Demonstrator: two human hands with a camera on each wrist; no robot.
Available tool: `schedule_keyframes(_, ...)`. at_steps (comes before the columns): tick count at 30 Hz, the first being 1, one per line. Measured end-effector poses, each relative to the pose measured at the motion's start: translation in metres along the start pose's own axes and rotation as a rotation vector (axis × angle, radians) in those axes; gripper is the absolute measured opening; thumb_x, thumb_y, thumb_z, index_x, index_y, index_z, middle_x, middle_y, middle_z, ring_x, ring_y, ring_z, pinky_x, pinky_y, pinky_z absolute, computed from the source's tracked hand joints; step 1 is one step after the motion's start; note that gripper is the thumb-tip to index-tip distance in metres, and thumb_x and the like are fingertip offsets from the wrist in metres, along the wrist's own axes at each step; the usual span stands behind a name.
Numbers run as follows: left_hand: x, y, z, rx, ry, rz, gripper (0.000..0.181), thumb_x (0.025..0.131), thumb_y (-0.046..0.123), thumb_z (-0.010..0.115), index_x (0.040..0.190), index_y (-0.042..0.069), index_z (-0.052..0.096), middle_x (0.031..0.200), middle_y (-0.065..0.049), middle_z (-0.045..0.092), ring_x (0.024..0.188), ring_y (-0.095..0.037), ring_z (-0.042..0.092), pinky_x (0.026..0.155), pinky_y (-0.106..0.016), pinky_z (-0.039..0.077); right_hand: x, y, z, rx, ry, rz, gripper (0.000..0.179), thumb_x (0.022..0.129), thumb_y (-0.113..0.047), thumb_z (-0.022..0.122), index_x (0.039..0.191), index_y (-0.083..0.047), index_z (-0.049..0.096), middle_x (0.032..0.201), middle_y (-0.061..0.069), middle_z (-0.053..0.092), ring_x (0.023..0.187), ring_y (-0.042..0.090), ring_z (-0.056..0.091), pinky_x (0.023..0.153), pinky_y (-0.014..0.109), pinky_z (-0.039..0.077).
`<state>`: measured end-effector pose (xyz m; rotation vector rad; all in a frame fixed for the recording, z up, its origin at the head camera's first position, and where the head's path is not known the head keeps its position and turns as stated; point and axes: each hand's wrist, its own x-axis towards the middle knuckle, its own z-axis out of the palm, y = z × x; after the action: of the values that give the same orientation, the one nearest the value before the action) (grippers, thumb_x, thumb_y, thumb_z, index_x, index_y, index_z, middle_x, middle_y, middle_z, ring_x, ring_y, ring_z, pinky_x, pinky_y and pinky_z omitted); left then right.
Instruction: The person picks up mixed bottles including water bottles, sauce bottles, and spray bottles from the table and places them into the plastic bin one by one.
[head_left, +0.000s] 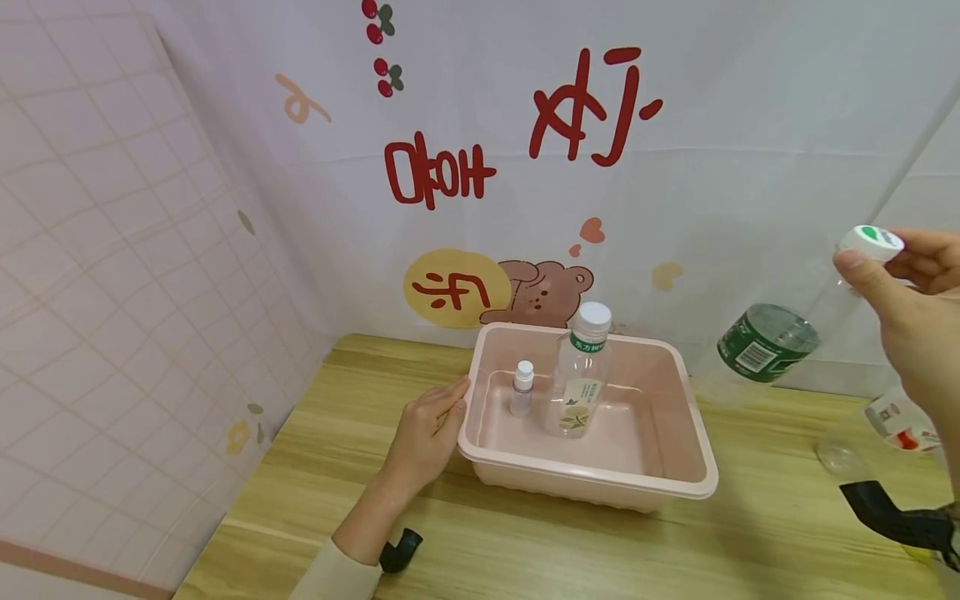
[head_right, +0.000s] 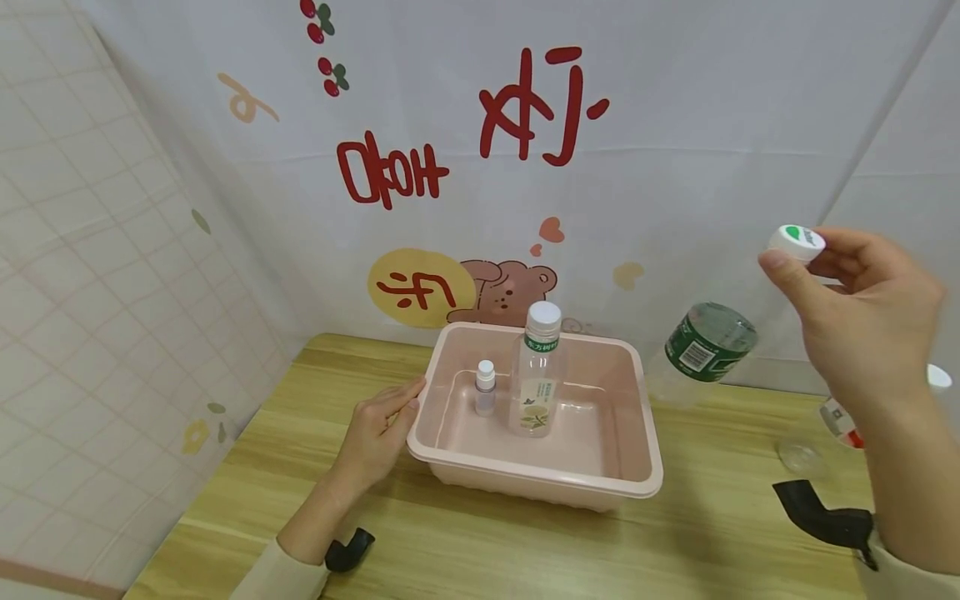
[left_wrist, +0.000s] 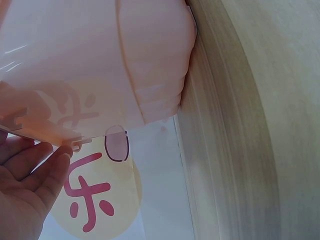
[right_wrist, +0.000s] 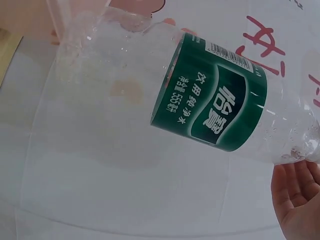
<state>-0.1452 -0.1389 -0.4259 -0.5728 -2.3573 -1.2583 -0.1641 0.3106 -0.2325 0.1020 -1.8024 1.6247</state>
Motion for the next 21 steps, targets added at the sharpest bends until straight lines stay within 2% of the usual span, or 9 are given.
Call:
schedule_keyframes(2, 0.0, 0.0, 0.0, 0.001, -0.001, -0.004, 0.034, 0.104, 0.009, 0.059, 0.133, -0.003, 0.069, 0.136, -0.013, 0.068, 0.126, -0.03, 0.066, 0.106, -0.047, 0.053, -0.002, -0.001, 0.003, 0.089, -0.027, 0.003, 0.033, 0.091, 0.013, 0.072, 0.114, -0.011, 0.07, 0.099, -0.001, 0.071, 0.087, 0.006, 0.062, 0.077, 0.005, 0.052)
schedule_keyframes(6, -0.001, 0.0, 0.0, 0.001, -0.001, 0.001, 0.034, 0.104, 0.009, 0.059, 0.133, -0.004, 0.069, 0.136, -0.014, 0.068, 0.126, -0.031, 0.066, 0.106, -0.047, 0.053, -0.006, -0.006, 0.009, 0.043, -0.063, 0.005, 0.032, 0.092, 0.01, 0.072, 0.114, -0.014, 0.069, 0.103, -0.003, 0.07, 0.09, 0.006, 0.061, 0.078, 0.005, 0.052)
schedule_keyframes(10, -0.001, -0.001, 0.0, 0.004, 0.003, 0.009, 0.034, 0.104, 0.009, 0.059, 0.133, -0.004, 0.069, 0.136, -0.014, 0.068, 0.125, -0.031, 0.066, 0.106, -0.047, 0.053, -0.01, -0.012, 0.016, -0.13, -0.088, 0.0, 0.032, 0.095, 0.003, 0.072, 0.119, -0.018, 0.069, 0.107, -0.009, 0.07, 0.095, 0.004, 0.061, 0.082, 0.004, 0.05)
schedule_keyframes(13, -0.001, -0.001, 0.0, 0.003, 0.004, 0.009, 0.034, 0.104, 0.01, 0.059, 0.133, -0.003, 0.069, 0.136, -0.014, 0.068, 0.125, -0.031, 0.066, 0.106, -0.047, 0.053, -0.013, -0.016, 0.021, -0.298, -0.115, 0.0, 0.032, 0.098, -0.005, 0.071, 0.121, -0.027, 0.066, 0.108, -0.016, 0.069, 0.095, 0.001, 0.062, 0.082, 0.002, 0.049)
schedule_keyframes(16, 0.0, -0.001, 0.0, -0.001, 0.003, 0.008, 0.034, 0.104, 0.01, 0.059, 0.133, -0.003, 0.069, 0.136, -0.014, 0.067, 0.126, -0.031, 0.066, 0.106, -0.048, 0.053, -0.015, -0.019, 0.026, -0.292, -0.13, 0.028, 0.03, 0.097, -0.008, 0.074, 0.12, -0.026, 0.067, 0.107, -0.017, 0.07, 0.092, -0.001, 0.065, 0.082, 0.003, 0.05)
schedule_keyframes(19, 0.0, -0.001, 0.0, 0.0, 0.002, 0.004, 0.034, 0.104, 0.01, 0.059, 0.134, -0.003, 0.069, 0.137, -0.014, 0.067, 0.126, -0.031, 0.066, 0.106, -0.047, 0.053, -0.016, -0.017, 0.032, -0.191, -0.128, 0.047, 0.028, 0.093, -0.004, 0.077, 0.118, -0.016, 0.072, 0.102, -0.013, 0.074, 0.087, 0.0, 0.069, 0.081, 0.005, 0.052)
schedule_keyframes(21, 0.001, -0.001, 0.0, 0.0, 0.002, 0.003, 0.034, 0.104, 0.01, 0.059, 0.133, -0.003, 0.069, 0.137, -0.014, 0.067, 0.126, -0.031, 0.066, 0.106, -0.047, 0.053, -0.017, -0.014, 0.037, -0.18, -0.128, 0.044, 0.028, 0.091, -0.004, 0.08, 0.117, -0.013, 0.074, 0.098, -0.013, 0.075, 0.085, 0.0, 0.07, 0.08, 0.006, 0.053)
